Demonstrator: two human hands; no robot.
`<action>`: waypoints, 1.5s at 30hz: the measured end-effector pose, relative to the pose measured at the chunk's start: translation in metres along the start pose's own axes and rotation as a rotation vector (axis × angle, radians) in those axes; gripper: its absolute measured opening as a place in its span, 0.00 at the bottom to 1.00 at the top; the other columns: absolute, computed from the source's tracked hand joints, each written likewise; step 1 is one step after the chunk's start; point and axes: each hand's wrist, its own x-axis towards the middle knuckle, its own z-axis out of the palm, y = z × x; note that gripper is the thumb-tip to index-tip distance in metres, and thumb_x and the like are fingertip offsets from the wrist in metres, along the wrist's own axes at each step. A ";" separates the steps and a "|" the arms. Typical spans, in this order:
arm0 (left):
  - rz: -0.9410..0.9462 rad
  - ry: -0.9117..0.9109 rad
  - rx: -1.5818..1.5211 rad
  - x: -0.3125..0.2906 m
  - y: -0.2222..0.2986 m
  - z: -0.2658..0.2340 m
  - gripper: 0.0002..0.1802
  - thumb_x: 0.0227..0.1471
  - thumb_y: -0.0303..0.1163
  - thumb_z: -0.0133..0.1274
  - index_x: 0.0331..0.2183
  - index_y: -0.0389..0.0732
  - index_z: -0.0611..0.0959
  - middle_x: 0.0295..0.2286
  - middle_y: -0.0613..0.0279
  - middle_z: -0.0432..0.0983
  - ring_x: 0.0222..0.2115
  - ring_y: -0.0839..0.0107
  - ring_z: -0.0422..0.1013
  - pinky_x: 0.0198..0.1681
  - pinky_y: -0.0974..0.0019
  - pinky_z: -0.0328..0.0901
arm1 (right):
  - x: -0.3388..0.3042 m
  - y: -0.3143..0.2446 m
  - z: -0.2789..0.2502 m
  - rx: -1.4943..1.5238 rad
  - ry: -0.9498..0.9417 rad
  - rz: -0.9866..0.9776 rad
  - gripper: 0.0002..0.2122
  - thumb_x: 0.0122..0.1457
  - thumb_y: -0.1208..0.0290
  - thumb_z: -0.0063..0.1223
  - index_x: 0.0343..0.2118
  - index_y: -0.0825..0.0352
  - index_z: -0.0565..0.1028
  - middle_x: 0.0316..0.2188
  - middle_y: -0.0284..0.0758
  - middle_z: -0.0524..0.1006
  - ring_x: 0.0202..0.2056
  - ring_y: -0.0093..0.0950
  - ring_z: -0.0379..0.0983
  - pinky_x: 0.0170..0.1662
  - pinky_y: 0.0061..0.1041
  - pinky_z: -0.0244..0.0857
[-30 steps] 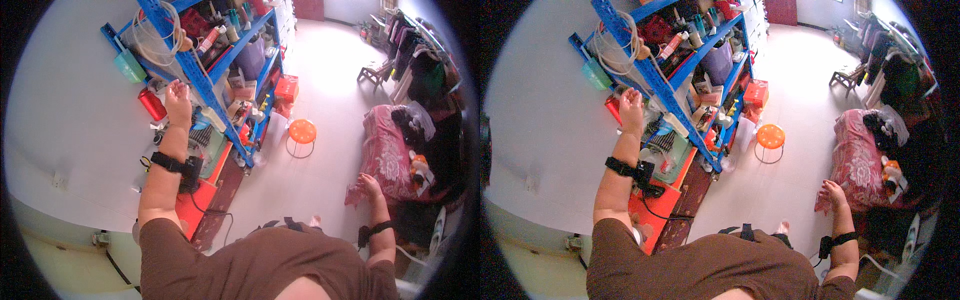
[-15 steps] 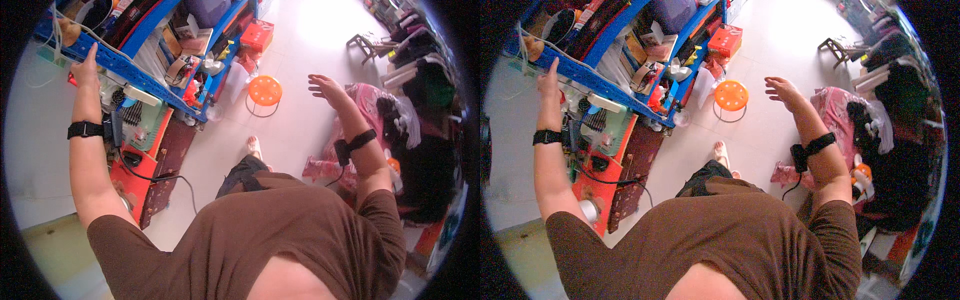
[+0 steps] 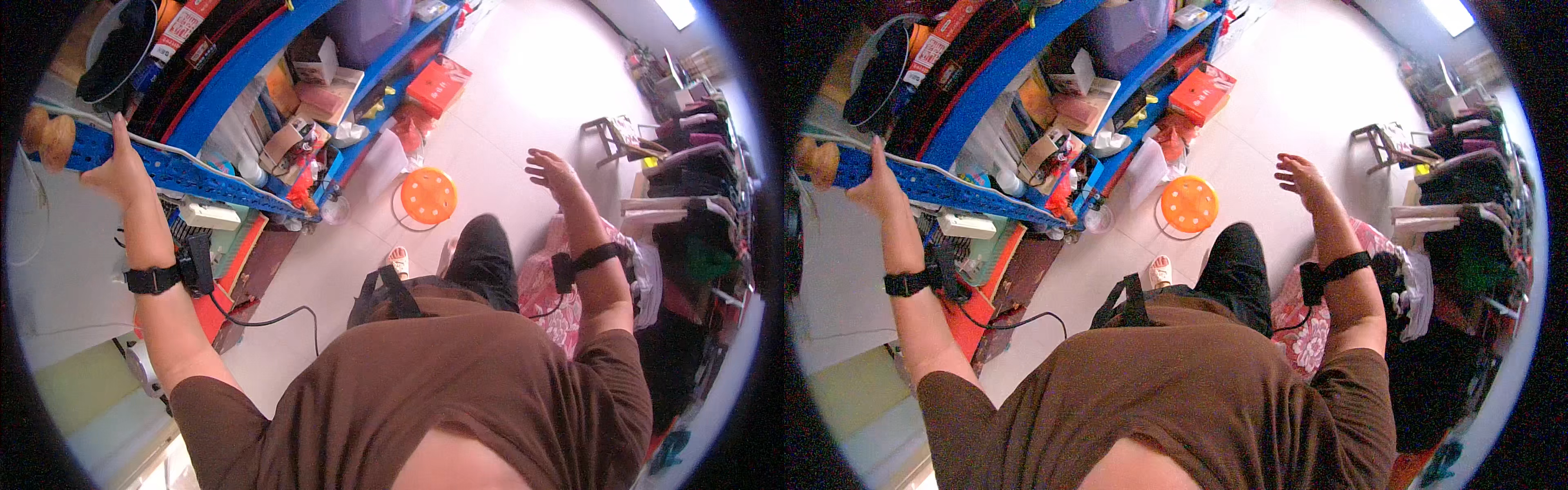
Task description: The person washes their hands, moves a box on a shelf to retrieve a brown paper bag, unfolds the bag to check its contents including a small cloth, and then looks at a package inside a plastic bag.
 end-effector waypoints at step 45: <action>-0.619 -0.664 0.177 -0.030 0.129 -0.028 0.18 0.39 0.38 0.50 0.32 0.35 0.73 0.28 0.52 0.71 0.32 0.63 0.67 0.35 0.66 0.61 | 0.009 -0.558 0.201 -0.838 -0.328 -2.056 0.15 0.47 0.62 0.44 0.31 0.71 0.67 0.30 0.42 0.69 0.33 0.34 0.66 0.36 0.28 0.61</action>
